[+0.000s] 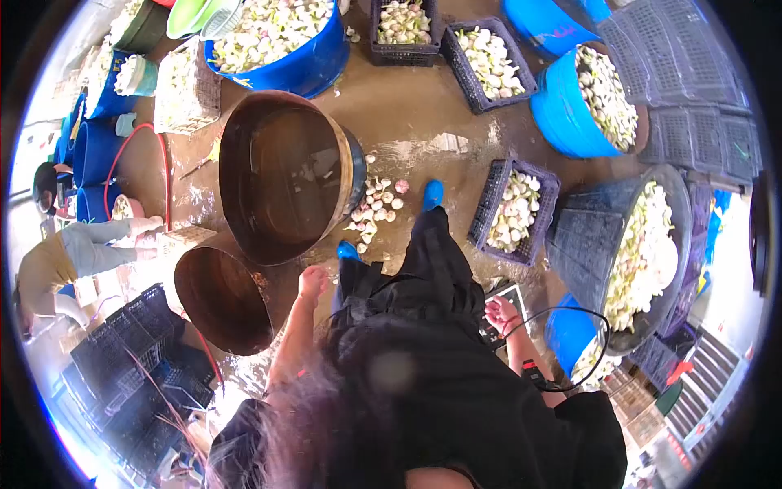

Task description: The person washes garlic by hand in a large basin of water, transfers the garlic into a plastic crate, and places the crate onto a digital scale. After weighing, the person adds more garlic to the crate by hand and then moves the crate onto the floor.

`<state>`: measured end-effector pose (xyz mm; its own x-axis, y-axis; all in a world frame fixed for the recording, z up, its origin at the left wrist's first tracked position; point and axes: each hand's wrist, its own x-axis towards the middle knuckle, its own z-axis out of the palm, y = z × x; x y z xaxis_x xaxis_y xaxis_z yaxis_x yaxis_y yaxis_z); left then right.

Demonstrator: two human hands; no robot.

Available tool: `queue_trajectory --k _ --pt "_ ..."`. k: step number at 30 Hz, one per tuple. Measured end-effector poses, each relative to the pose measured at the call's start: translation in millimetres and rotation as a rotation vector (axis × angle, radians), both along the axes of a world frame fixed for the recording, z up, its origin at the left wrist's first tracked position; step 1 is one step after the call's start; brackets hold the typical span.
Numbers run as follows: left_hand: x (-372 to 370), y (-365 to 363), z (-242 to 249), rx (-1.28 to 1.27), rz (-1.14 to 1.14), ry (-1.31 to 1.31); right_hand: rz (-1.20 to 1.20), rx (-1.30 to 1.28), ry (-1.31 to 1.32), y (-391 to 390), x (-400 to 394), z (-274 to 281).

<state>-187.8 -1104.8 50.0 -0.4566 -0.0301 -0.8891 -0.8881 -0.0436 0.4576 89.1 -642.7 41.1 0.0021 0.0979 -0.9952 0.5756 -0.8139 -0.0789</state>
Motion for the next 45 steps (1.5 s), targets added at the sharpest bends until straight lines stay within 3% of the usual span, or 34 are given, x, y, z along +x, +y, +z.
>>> queue_trajectory --k 1,3,7,9,12,15,20,23,25,26,27,29,30,33,35,37,39,42,44,45 --pt "-6 21 11 -0.068 -0.07 -0.003 -0.088 -0.08 0.191 30 2 -6" --pt "-3 54 32 -0.145 -0.131 -0.032 -0.095 0.114 -0.098 80 -11 -9" --pt "-5 99 55 -0.141 -0.047 -0.02 0.005 0.2 -0.117 162 -75 -5" --pt "9 106 45 -0.132 0.037 -0.018 0.108 0.085 0.178 207 -89 -38" --pt "32 112 16 -0.087 0.196 -0.093 0.251 0.174 0.193 219 -175 -14" --pt "25 145 43 -0.118 0.181 -0.102 0.39 0.214 0.201 214 -238 5" --pt "46 156 36 -0.14 0.145 -0.113 0.501 0.157 0.218 217 -262 11" --pt "42 155 2 -0.14 0.067 -0.007 0.487 0.151 0.281 224 -244 25" --pt "31 157 -18 -0.329 -0.168 0.118 0.384 0.166 0.233 240 -221 30" --pt "19 148 -24 -0.489 -0.647 0.196 0.345 0.179 0.166 247 -209 36" --pt "13 149 -29 -0.485 -0.645 0.201 0.346 0.186 0.168 250 -198 41" --pt "-6 160 -23 -0.448 -0.34 -0.02 0.1 0.09 0.084 253 -186 42" --pt "-13 163 -10 -0.368 -0.26 -0.015 0.109 0.097 0.081 251 -189 41" --pt "-12 161 20 -0.257 -0.041 0.082 0.237 0.153 -0.105 240 -203 36" --pt "-1 154 27 -0.173 0.088 0.077 0.479 0.065 0.157 243 -222 10" --pt "13 147 28 -0.081 0.274 -0.051 0.567 0.124 0.224 228 -273 9" --pt "25 135 19 -0.064 0.264 -0.096 0.527 0.245 0.294 173 -347 69" --pt "43 110 -22 -0.034 0.35 -0.298 0.568 0.256 0.347 152 -399 84" --pt "54 86 -64 0.293 0.378 -0.243 0.623 0.263 0.388 140 -428 86" --pt "45 82 -59 0.041 -0.093 0.161 0.665 0.249 0.427 132 -437 84"
